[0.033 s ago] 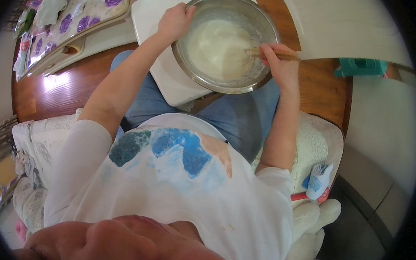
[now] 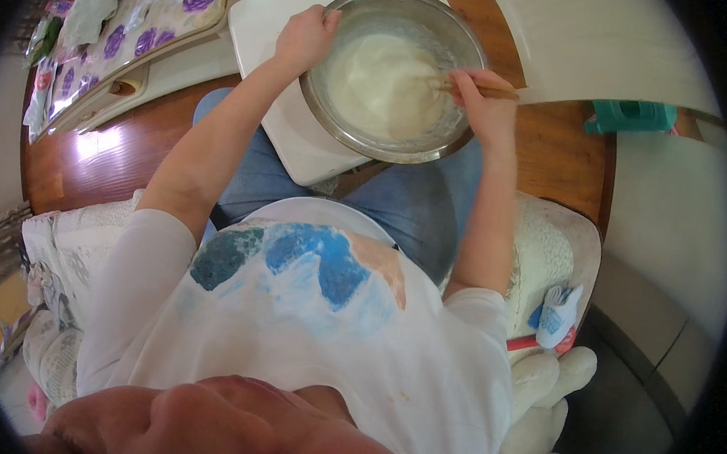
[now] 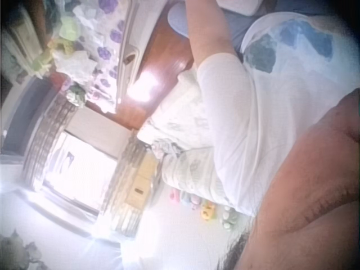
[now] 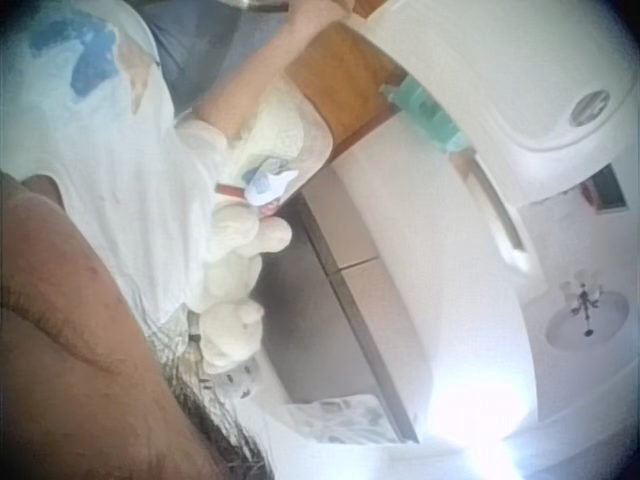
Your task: The person sits on the floor and stirs a white mixture in a metal bowl using chopsticks. They hold the bowl steady with one hand while mixing with the other, occasionally pausing to adjust the bowl's position.
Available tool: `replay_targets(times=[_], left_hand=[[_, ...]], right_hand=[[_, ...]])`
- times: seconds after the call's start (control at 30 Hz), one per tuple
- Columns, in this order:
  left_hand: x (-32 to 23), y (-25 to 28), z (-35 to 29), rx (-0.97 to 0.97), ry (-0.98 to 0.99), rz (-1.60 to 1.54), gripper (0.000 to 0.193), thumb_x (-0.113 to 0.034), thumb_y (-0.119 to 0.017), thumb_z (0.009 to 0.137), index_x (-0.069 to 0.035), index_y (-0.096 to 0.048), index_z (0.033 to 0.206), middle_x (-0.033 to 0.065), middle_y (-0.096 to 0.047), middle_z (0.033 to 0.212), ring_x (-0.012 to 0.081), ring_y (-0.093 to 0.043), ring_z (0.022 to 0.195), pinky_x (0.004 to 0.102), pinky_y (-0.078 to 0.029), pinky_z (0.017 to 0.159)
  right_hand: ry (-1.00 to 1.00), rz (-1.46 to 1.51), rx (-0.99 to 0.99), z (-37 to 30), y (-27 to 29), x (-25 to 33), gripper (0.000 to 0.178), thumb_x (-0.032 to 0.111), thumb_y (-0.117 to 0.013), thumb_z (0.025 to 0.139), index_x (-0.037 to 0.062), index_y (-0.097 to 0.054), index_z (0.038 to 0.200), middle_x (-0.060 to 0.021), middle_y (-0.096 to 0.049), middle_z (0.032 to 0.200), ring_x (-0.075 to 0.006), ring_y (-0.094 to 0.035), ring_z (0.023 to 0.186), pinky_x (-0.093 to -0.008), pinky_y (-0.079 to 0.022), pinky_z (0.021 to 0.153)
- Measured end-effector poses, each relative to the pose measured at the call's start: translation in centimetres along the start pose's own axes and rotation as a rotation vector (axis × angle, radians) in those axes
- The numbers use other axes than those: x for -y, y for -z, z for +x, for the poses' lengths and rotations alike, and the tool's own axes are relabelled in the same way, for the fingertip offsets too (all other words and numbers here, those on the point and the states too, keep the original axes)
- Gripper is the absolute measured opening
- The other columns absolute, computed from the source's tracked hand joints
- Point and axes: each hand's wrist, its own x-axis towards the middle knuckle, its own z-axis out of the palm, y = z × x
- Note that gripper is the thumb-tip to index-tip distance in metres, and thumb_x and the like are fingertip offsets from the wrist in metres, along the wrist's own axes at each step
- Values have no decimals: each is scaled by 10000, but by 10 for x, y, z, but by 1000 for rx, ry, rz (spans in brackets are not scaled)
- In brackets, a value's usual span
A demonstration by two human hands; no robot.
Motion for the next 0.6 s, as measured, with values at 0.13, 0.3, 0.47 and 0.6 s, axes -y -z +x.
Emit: replay_targets(times=[0.13,0.3,0.47,0.6], left_hand=[[-5,4,-1,-5,3,20,431,-412,-452,900,1,-577,905,223,-626,876,392,-594,845,455,-474,729],[-3,5,-1,7,15,29,428,-411,-456,899,0,-577,908,222,-627,879,389,-595,849,454,-474,733],[1,3,1,16,37,11,426,-409,-455,899,-1,-578,910,218,-628,872,387,-596,839,455,-474,731],[-3,4,-1,21,21,-5,428,-409,-450,901,-1,-577,919,217,-628,873,385,-596,841,453,-474,733]], right_hand=[[184,104,47,11,-57,-10,165,144,-630,834,8,-662,922,-40,-658,850,-120,-617,763,-245,-521,658],[330,-97,434,-17,-62,8,167,184,-655,826,30,-684,884,-20,-659,805,-109,-594,729,-230,-495,614],[-39,-67,381,-28,1,18,175,189,-661,817,36,-686,897,-26,-660,777,-102,-589,697,-229,-490,599],[-50,-8,53,-15,-1,3,169,181,-670,805,38,-688,894,-29,-659,756,-97,-588,669,-231,-485,589]])
